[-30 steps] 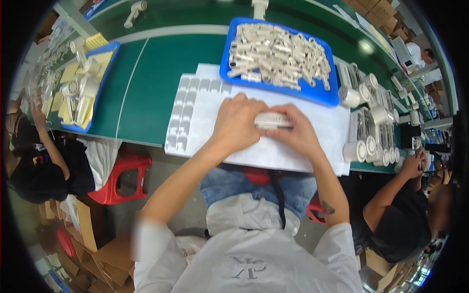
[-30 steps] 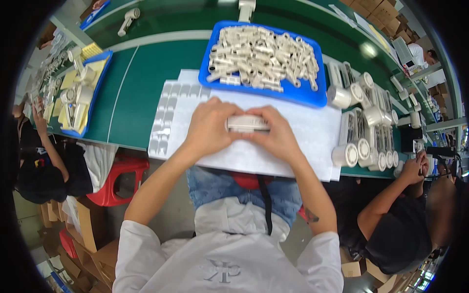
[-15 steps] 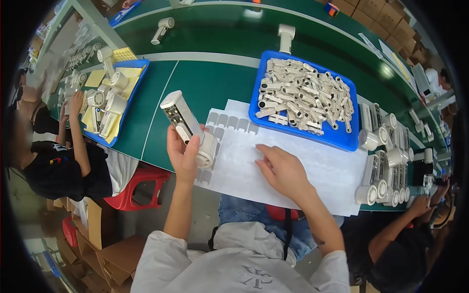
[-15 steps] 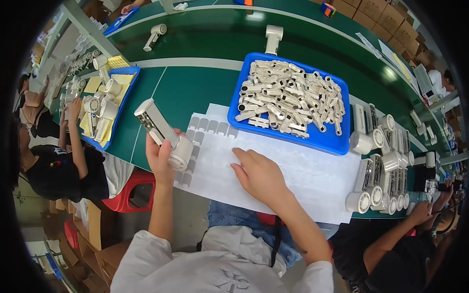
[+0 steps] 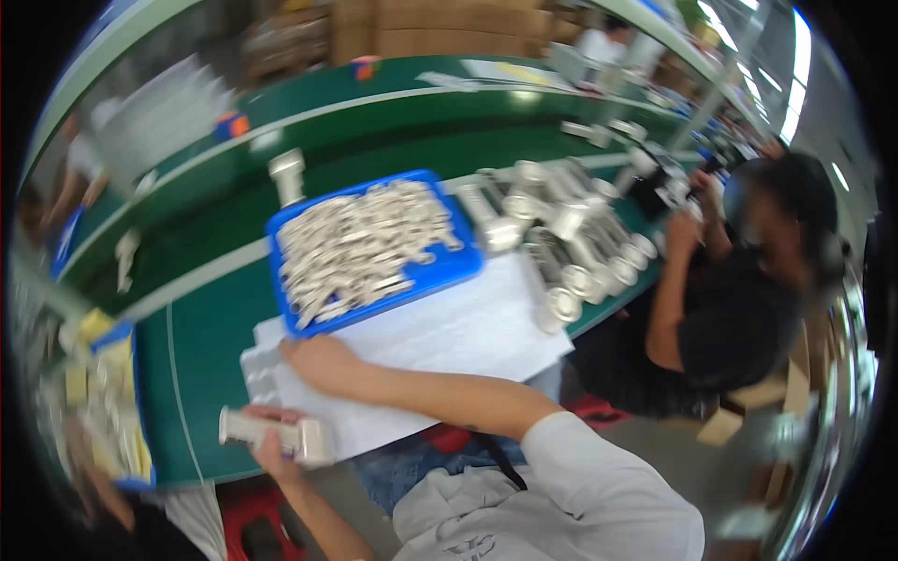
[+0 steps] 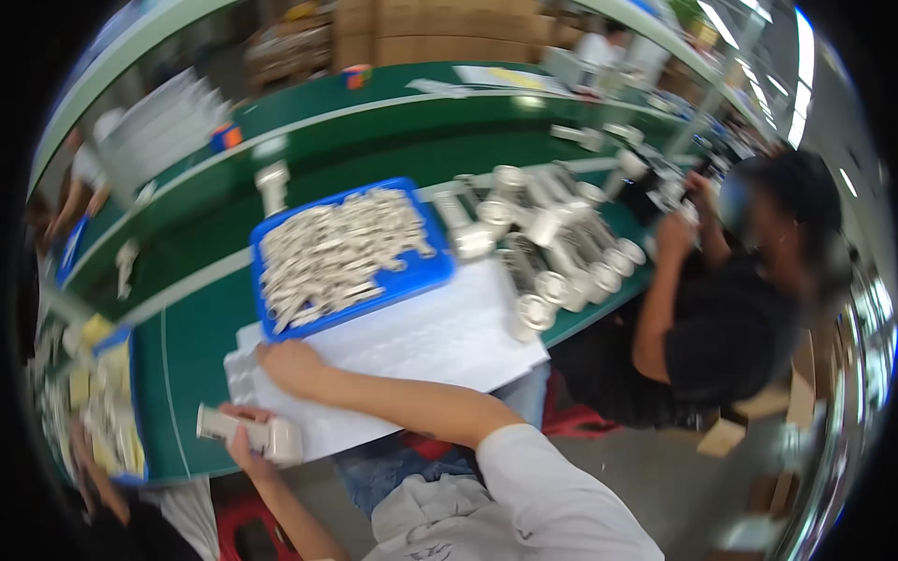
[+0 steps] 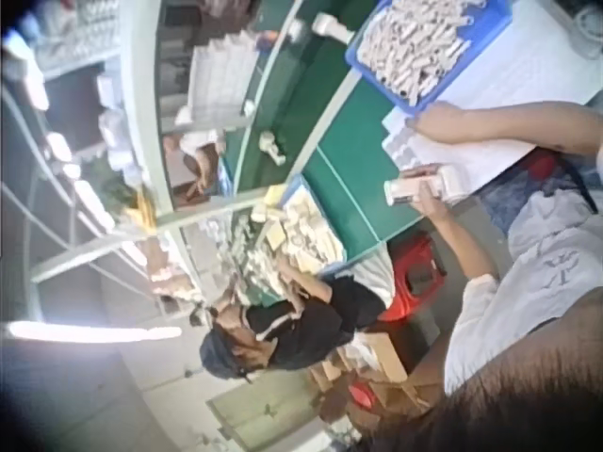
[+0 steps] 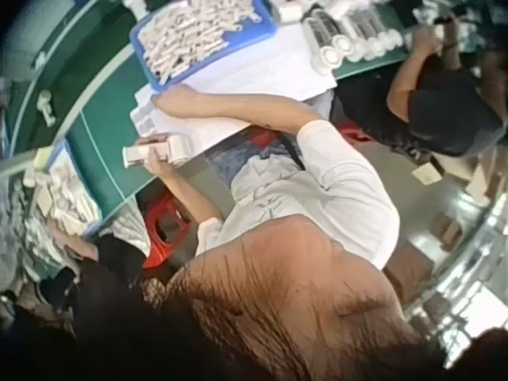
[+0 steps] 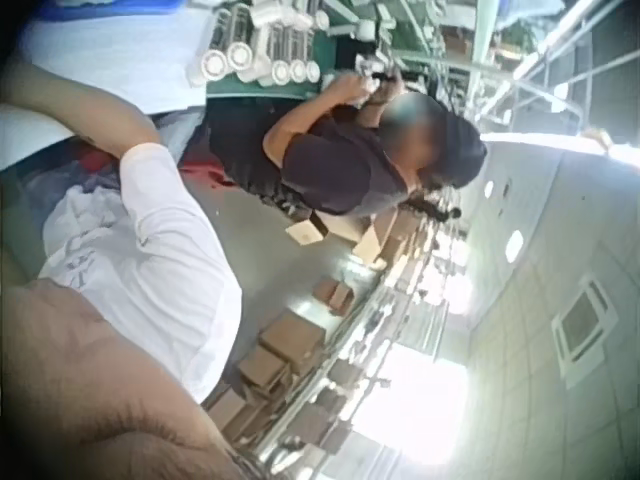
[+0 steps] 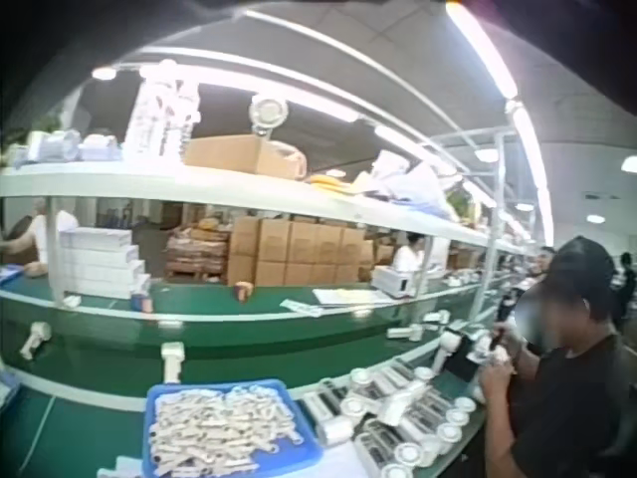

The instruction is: The person assembles small white portable fans by hand at a factory workstation. They pick up fan bodies and circular grills from a blue tray, fit the grills onto the bodies, and place the completed units on the table.

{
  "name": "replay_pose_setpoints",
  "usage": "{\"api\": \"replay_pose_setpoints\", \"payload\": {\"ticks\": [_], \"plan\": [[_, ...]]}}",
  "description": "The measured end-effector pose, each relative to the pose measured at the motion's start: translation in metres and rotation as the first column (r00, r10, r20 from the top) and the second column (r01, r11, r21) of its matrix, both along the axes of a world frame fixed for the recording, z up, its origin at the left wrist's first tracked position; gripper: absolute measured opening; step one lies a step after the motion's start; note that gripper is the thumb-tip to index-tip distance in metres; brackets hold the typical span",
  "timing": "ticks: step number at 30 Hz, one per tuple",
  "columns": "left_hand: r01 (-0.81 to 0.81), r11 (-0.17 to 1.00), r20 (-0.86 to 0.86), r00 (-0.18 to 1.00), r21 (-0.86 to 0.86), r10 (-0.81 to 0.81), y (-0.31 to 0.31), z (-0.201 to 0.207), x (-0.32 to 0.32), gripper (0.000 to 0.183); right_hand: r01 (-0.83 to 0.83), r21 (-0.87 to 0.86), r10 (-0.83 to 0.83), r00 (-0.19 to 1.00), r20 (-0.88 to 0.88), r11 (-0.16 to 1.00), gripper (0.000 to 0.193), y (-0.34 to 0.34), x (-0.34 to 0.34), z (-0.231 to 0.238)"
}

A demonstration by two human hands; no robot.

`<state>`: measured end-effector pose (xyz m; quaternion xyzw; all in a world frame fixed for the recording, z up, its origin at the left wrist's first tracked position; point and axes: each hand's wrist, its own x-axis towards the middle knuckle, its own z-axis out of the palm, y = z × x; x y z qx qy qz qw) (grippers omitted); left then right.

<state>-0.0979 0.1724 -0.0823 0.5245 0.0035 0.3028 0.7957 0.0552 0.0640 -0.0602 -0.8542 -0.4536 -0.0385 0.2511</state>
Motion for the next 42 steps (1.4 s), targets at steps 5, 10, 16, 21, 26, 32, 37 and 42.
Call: {"api": "replay_pose_setpoints", "payload": {"ticks": [5,10,16,21,26,32,37,42], "plan": [[-0.035,0.999,-0.073,0.997,-0.001,0.035,-0.007,0.007,0.012,0.043,0.041,-0.031,-0.042,0.999,-0.030,0.999,0.023,-0.011,-0.004,0.010],[0.031,0.997,-0.080,0.996,0.065,-0.025,-0.003,0.006,0.009,0.034,0.062,-0.011,-0.062,0.998,-0.023,0.998,0.022,-0.002,-0.005,-0.003],[-0.007,0.999,-0.121,0.993,0.043,0.012,-0.002,0.007,0.010,0.034,0.046,0.035,-0.044,0.996,-0.072,0.998,0.019,-0.001,-0.005,0.002],[-0.039,0.997,-0.141,0.989,0.069,0.049,-0.006,0.010,0.012,0.035,0.064,0.017,-0.063,0.997,-0.046,0.998,0.020,0.008,-0.003,-0.009],[-0.025,0.995,-0.127,0.991,0.095,0.037,0.002,0.004,0.008,0.039,0.041,0.079,-0.035,0.997,-0.076,0.996,0.019,0.006,-0.006,-0.002],[-0.060,0.990,-0.133,0.988,0.130,0.077,-0.001,0.008,0.008,0.044,-0.012,0.089,0.021,0.995,-0.101,0.996,0.023,-0.004,-0.004,0.008],[-0.051,0.980,-0.143,0.987,0.192,0.079,0.004,0.003,0.010,0.048,-0.149,0.102,0.168,0.961,-0.221,0.984,0.022,-0.039,0.000,0.025],[-0.140,0.985,-0.126,0.980,0.104,0.153,-0.011,0.014,0.008,0.053,-0.087,0.341,0.207,0.920,-0.332,0.936,0.017,-0.122,-0.008,0.066]]}}
